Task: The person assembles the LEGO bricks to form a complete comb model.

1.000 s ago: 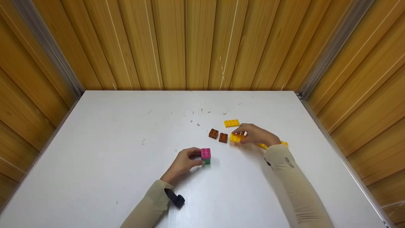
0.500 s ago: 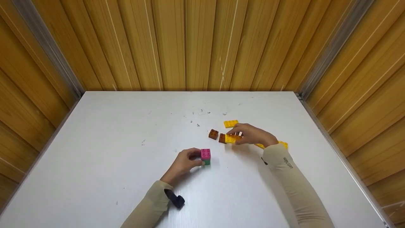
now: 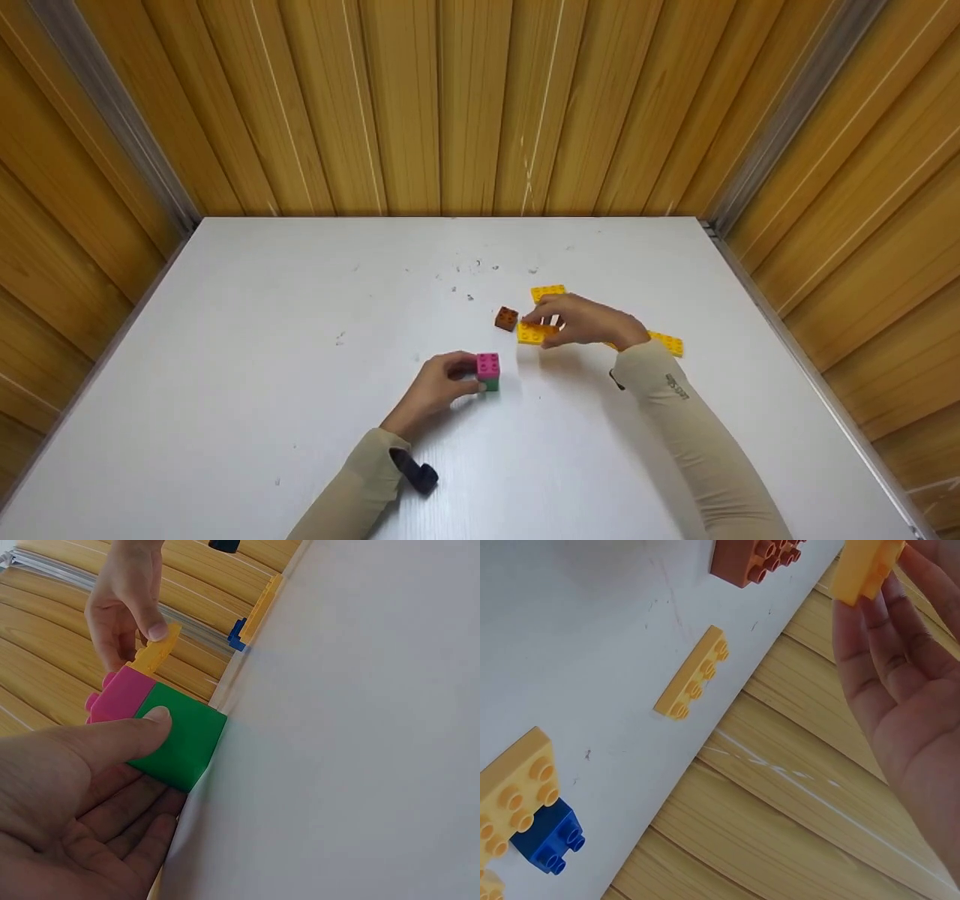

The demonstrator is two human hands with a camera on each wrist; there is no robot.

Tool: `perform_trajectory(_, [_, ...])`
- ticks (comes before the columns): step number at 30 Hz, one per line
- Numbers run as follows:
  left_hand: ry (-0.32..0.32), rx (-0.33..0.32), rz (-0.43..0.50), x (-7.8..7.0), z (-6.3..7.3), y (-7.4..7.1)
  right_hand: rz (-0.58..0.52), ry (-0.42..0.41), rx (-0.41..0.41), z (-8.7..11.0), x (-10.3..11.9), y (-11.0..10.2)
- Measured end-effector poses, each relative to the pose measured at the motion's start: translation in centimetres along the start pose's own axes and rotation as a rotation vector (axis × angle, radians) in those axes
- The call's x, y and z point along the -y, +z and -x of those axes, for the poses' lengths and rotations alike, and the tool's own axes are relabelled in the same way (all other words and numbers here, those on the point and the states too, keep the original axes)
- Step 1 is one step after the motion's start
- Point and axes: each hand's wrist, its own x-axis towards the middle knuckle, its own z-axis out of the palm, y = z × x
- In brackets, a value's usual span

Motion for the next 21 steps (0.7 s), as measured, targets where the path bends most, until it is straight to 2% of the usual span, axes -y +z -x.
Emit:
perform_trajectory(5, [0.022, 0.001, -0.008, 0.1, 0.0, 0.0, 0.011, -0.073, 0.013, -0.4, 0.7, 0.2])
perform_trajectory(10, [0.041, -0.002, -0.017, 0.1, 0.1, 0.0, 0.012, -0.107, 0.020, -0.9, 1.2, 0.5])
perform_trajectory(21, [0.061, 0.001, -0.015, 0.1, 0.0, -0.1, 0.011, -0.117, 0.037, -1.6, 2.7, 1.0])
